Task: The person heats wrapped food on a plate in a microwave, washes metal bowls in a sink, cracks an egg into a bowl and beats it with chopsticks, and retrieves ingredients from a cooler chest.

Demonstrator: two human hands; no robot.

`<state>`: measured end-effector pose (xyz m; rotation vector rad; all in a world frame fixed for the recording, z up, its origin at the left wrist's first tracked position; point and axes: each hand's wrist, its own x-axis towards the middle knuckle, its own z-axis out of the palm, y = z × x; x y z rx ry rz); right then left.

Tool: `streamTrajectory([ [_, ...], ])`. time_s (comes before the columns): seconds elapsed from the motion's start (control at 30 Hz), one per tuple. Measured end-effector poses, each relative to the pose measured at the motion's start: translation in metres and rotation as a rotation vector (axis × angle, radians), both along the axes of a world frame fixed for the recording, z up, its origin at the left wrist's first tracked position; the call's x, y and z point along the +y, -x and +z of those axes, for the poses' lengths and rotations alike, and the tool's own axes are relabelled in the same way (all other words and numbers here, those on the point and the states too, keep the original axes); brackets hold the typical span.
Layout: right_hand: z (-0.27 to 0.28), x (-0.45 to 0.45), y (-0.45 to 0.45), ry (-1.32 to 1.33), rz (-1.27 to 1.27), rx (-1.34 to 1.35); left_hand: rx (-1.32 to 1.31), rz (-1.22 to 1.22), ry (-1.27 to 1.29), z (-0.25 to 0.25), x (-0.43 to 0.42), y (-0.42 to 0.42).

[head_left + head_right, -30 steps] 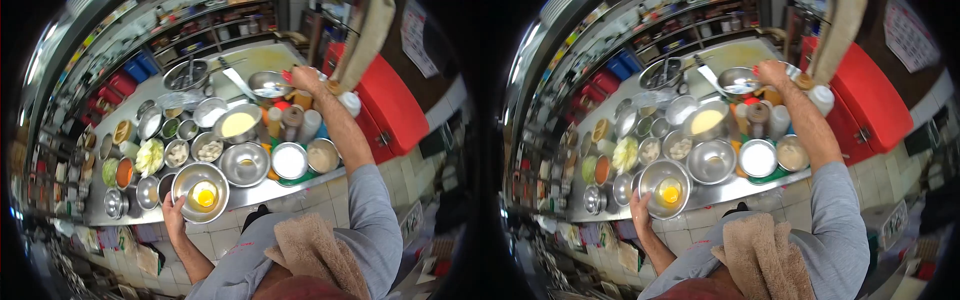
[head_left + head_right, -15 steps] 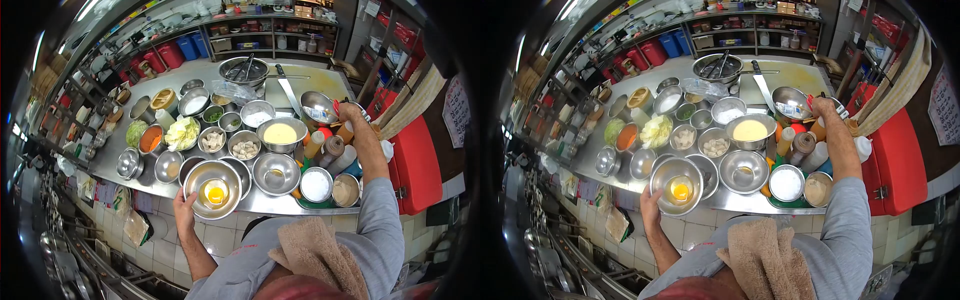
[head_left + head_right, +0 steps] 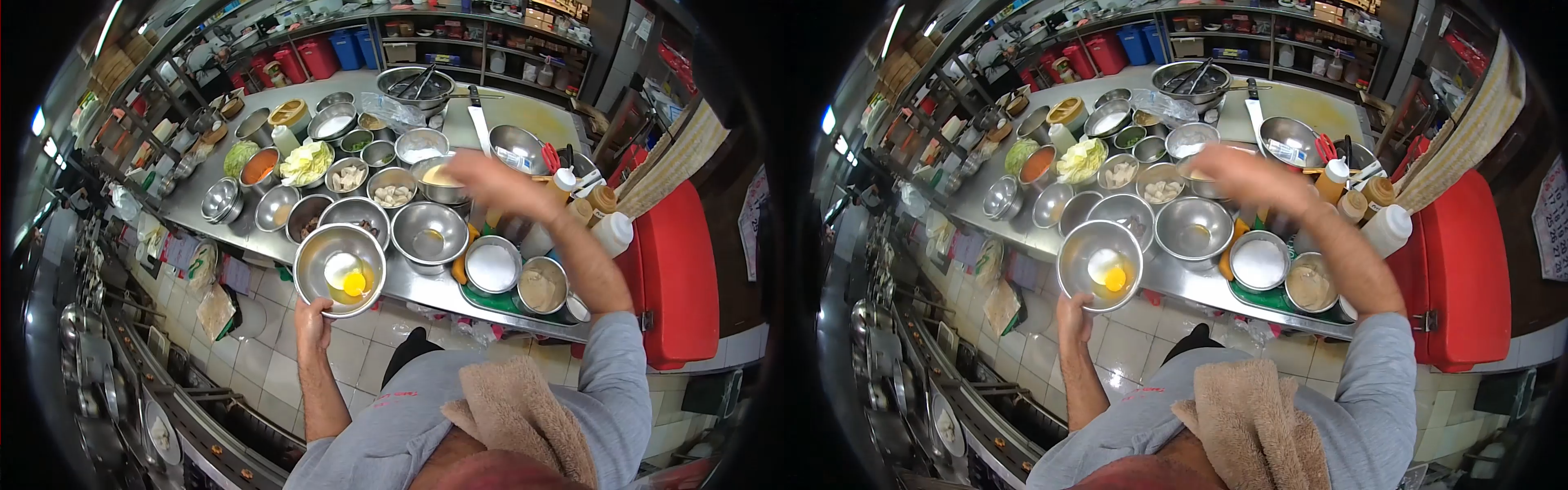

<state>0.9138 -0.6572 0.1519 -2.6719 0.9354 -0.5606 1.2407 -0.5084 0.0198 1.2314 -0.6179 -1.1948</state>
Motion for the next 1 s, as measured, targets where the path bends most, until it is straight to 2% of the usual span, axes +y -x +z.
streamTrajectory([
  [0.03,-0.019,0.014,-0.022,-0.014,0.165,-0.024,0.062,0.027,0.002,0.0,0.007,0.008],
  [0.07,-0.031,0.026,-0.045,0.051,0.277,0.148,0.123,0.051,0.0,-0.001,0.016,0.012],
  [0.13,-0.038,0.061,-0.082,0.011,0.328,0.133,0.108,0.015,-0.017,-0.014,0.031,0.009],
  [0.2,-0.076,0.062,-0.123,0.045,0.362,0.303,0.224,0.022,-0.041,-0.016,0.042,0.016],
  [0.23,-0.087,0.067,-0.137,0.048,0.367,0.302,0.257,0.057,-0.03,-0.01,0.047,0.023],
  [0.27,-0.095,0.072,-0.151,0.152,0.379,0.274,0.255,0.063,-0.025,-0.011,0.05,0.024],
  [0.3,-0.097,0.073,-0.161,0.26,0.391,0.247,0.279,0.094,0.005,-0.013,0.053,0.022],
  [0.47,-0.078,0.054,-0.187,0.285,0.567,0.363,0.292,0.139,0.057,-0.018,0.058,-0.004],
  [0.53,-0.041,0.027,-0.182,0.414,0.494,0.093,0.331,0.151,0.095,-0.018,0.053,-0.013],
  [0.57,-0.026,-0.006,-0.18,0.203,0.364,0.018,0.331,0.197,0.101,-0.017,0.052,-0.017],
  [0.6,-0.024,-0.051,-0.163,0.276,0.154,-0.065,0.331,0.243,0.102,-0.016,0.052,-0.022],
  [0.63,0.005,-0.087,-0.143,0.302,0.051,-0.005,0.328,0.249,0.098,-0.015,0.052,-0.028],
  [0.67,0.015,-0.119,-0.115,0.48,-0.25,0.074,0.32,0.279,0.109,-0.015,0.052,-0.034],
  [0.7,0.018,-0.155,-0.081,0.534,-0.369,0.073,0.315,0.31,0.122,-0.014,0.051,-0.038],
  [0.73,0.015,-0.183,-0.049,0.599,-0.575,0.254,0.32,0.319,0.124,-0.012,0.051,-0.041],
  [0.77,0.006,-0.208,-0.02,0.558,-0.744,0.378,0.311,0.342,0.143,-0.011,0.053,-0.044],
  [0.8,-0.006,-0.24,0.01,0.398,-0.824,0.48,0.301,0.369,0.16,-0.01,0.055,-0.046],
  [0.83,-0.001,-0.243,0.021,0.232,-0.876,0.665,0.291,0.398,0.17,-0.013,0.058,-0.048],
  [0.9,-0.006,-0.259,0.038,0.025,-0.856,0.676,0.289,0.451,0.189,-0.014,0.061,-0.048],
  [1.0,-0.006,-0.264,0.042,-0.103,-0.626,0.674,0.273,0.526,0.196,-0.016,0.073,-0.039],
])
